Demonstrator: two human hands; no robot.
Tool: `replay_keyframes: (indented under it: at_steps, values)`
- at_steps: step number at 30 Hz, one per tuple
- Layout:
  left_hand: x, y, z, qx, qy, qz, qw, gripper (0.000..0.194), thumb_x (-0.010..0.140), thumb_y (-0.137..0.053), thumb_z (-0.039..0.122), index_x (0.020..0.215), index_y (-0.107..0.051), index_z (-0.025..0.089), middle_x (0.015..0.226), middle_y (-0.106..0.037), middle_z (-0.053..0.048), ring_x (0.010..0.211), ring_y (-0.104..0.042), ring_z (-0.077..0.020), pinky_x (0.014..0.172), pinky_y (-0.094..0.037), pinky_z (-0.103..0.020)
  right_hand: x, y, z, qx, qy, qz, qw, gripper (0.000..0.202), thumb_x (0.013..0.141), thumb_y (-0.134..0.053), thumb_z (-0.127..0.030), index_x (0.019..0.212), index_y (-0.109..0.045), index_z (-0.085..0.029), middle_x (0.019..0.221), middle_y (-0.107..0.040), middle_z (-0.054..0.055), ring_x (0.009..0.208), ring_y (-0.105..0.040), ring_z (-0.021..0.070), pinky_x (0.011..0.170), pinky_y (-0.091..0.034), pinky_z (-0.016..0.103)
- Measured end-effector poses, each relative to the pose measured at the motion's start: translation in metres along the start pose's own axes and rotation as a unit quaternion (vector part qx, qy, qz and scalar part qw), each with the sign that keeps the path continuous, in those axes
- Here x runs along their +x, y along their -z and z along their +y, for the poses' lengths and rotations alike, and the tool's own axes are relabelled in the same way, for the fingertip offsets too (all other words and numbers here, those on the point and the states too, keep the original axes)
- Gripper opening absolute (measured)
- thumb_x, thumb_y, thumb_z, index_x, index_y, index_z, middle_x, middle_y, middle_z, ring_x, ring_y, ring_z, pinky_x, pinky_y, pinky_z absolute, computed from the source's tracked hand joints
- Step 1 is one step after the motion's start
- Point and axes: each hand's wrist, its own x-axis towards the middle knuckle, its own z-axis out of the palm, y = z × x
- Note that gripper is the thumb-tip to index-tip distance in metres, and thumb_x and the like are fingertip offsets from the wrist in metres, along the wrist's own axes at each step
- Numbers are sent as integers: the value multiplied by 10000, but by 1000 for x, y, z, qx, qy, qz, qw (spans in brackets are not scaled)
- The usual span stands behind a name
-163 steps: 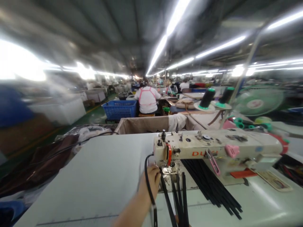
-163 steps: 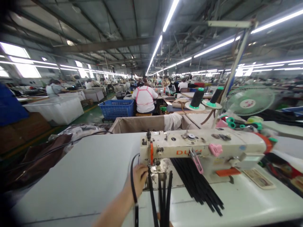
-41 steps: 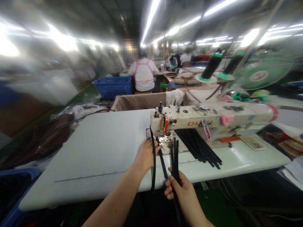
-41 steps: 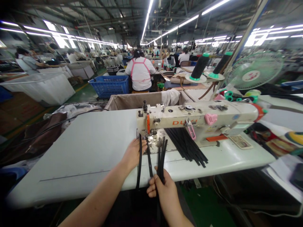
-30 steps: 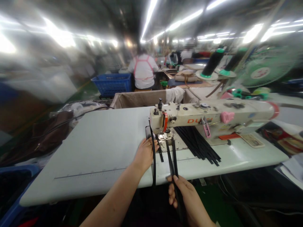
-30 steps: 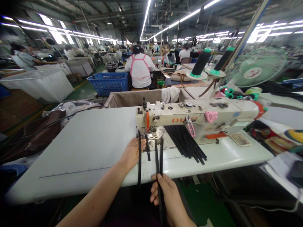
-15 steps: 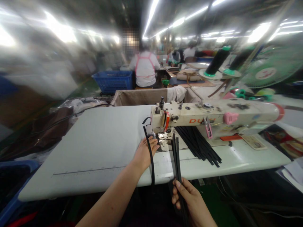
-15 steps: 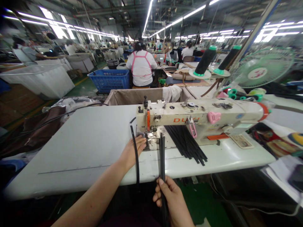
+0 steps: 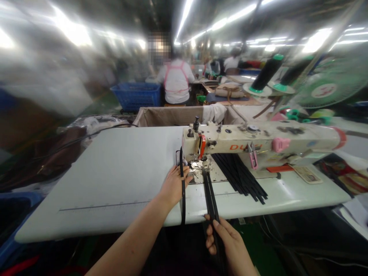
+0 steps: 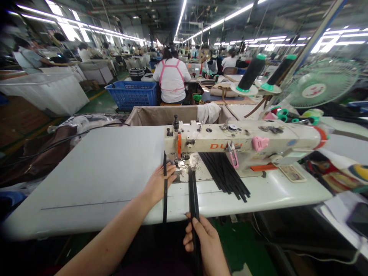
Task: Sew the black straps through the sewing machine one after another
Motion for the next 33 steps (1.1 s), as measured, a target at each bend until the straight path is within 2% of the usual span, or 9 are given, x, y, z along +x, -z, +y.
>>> replay_keyframes:
  at_steps: [3, 10, 21, 25, 28, 30, 33]
  values:
    - [-1, 0, 0, 9, 2, -6, 1000, 326, 1065, -532, 336, 1322, -697, 222, 1413, -701, -88, 1416, -584, -278, 1265, -408, -565, 2, 0, 0, 3, -7, 6, 1000, 674, 552, -972, -627, 986, -815, -136, 659, -684, 3, 501, -630, 134, 422, -481, 217]
    - [0, 5, 2, 3, 4, -14, 1000, 325, 1068, -532, 342, 1329, -693, 235, 1437, -686, -75, 1420, -578, -270, 1278, -397, -553, -3, -3, -4, -17, 0, 11, 1000, 573, 609, -959, -564, 958, -805, -136, 655, -702, 16, 527, -668, 150, 449, -518, 221]
    - [1, 6, 1, -47, 27, -5, 999, 284, 1040, -555, 290, 1278, -705, 252, 1395, -706, -61, 1402, -582, -256, 1266, -416, -521, 5, 2, 4, -16, -12, 2, 1000, 690, 500, -999, -640, 921, -695, -186, 699, -750, 12, 549, -715, 170, 477, -545, 236]
    - [1, 3, -10, -85, 43, 20, 995, 256, 1011, -530, 195, 1175, -722, 240, 1322, -729, -80, 1338, -627, -249, 1216, -466, -496, 8, 4, 9, -25, 1, -21, 999, 702, 528, -980, -662, 942, -642, -206, 672, -743, 5, 495, -691, 175, 423, -505, 236]
    - [5, 0, -23, -77, 72, 34, 994, 290, 971, -529, 145, 1184, -710, 221, 1330, -716, -109, 1379, -593, -291, 1223, -432, -569, 6, 3, 9, -45, -1, -56, 997, 723, 575, -954, -676, 1012, -625, -204, 655, -730, -4, 470, -669, 170, 400, -482, 233]
    - [13, -3, -31, -66, 87, 24, 994, 304, 953, -547, 149, 1203, -705, 221, 1353, -703, -116, 1437, -538, -325, 1230, -404, -612, 4, 0, 8, -53, -4, -68, 996, 768, 589, -947, -675, 1092, -618, -196, 645, -718, -12, 462, -658, 166, 394, -476, 234]
    - [34, -6, -42, -73, 92, 0, 993, 313, 934, -563, 142, 1199, -708, 223, 1355, -701, -113, 1425, -549, -317, 1225, -423, -572, 3, -6, 6, -50, 5, -64, 997, 816, 611, -939, -661, 1177, -601, -180, 643, -700, -23, 454, -640, 158, 388, -472, 235]
